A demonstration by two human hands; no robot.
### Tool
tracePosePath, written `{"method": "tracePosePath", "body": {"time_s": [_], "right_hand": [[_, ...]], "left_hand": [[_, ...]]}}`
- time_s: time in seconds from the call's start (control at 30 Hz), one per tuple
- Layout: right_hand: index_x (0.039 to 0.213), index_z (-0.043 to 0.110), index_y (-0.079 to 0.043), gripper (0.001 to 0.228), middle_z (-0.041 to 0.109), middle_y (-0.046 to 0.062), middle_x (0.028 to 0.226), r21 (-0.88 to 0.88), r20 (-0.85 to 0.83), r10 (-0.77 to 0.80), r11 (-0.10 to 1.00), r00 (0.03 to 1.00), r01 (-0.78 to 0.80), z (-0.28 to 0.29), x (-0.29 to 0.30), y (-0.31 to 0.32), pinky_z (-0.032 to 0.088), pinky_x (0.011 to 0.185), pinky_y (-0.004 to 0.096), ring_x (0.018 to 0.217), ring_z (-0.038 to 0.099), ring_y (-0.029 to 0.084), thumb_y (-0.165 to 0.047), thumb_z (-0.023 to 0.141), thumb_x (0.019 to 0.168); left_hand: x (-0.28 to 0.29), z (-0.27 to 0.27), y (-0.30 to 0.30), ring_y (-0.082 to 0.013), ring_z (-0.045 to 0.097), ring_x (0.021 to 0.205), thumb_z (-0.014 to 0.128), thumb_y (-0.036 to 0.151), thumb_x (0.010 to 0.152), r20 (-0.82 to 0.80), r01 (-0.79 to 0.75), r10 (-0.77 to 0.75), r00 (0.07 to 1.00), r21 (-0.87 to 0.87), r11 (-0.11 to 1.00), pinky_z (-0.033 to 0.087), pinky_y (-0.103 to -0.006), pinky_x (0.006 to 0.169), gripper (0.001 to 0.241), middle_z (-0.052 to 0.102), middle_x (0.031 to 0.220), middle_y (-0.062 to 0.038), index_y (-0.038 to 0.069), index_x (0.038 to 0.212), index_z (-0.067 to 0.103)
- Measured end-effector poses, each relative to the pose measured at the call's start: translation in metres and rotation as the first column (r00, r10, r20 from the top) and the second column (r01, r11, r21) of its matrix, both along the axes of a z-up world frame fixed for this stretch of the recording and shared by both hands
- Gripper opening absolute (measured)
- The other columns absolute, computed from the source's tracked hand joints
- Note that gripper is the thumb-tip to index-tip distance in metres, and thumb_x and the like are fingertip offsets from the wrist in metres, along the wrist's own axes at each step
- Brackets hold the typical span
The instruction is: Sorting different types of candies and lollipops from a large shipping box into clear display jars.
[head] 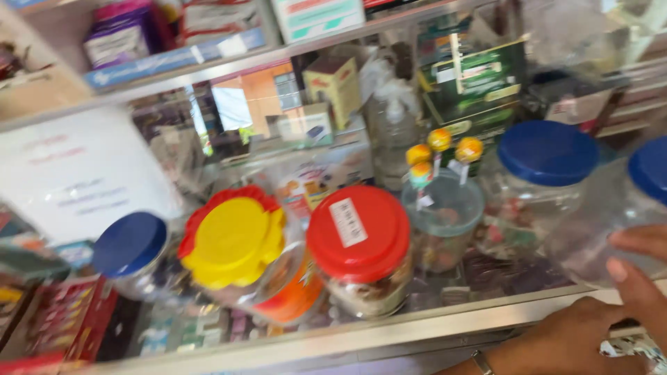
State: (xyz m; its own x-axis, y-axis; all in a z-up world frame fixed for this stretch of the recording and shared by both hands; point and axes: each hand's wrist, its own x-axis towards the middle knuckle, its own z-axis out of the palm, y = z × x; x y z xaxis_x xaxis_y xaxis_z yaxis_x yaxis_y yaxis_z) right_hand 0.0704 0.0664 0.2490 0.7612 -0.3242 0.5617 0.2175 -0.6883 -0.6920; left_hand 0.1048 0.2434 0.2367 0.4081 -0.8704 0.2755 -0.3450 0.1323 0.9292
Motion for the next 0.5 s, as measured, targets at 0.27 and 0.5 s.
{"method": "tracePosePath", "body": {"time_s": [0.27,0.5], "right_hand": [[0.106,0.073,-0.006,0.031,0.072,0.009,0.110,-0.438,0.020,0.416,0.821,0.909,-0.366,0.148,-0.013,0.172,0.056,0.089,0.035,0.100,0.071,0.020,-0.019,0.077,0.078],[0.100,0.074,-0.007,0.023,0.070,0.006,0.106,-0.424,0.209,0.606,0.763,0.767,-0.488,0.186,0.000,0.296,0.054,0.084,0.040,0.099,0.069,0.026,-0.013,0.080,0.078]], "left_hand": [[-0.060,-0.001,0.121,-0.0336,0.060,0.124,0.061,0.014,0.102,-0.021,-0.349,0.353,0.935,-0.221,0.911,0.051,-0.0387,0.112,0.041,0.058,0.133,-0.024,0.000,0.139,0.049],[-0.083,0.018,0.232,-0.0246,0.071,0.101,0.070,0.011,0.093,-0.004,-0.786,0.788,0.616,-0.075,0.614,0.057,-0.0348,0.087,0.035,0.067,0.113,-0.013,0.002,0.127,0.065]]}}
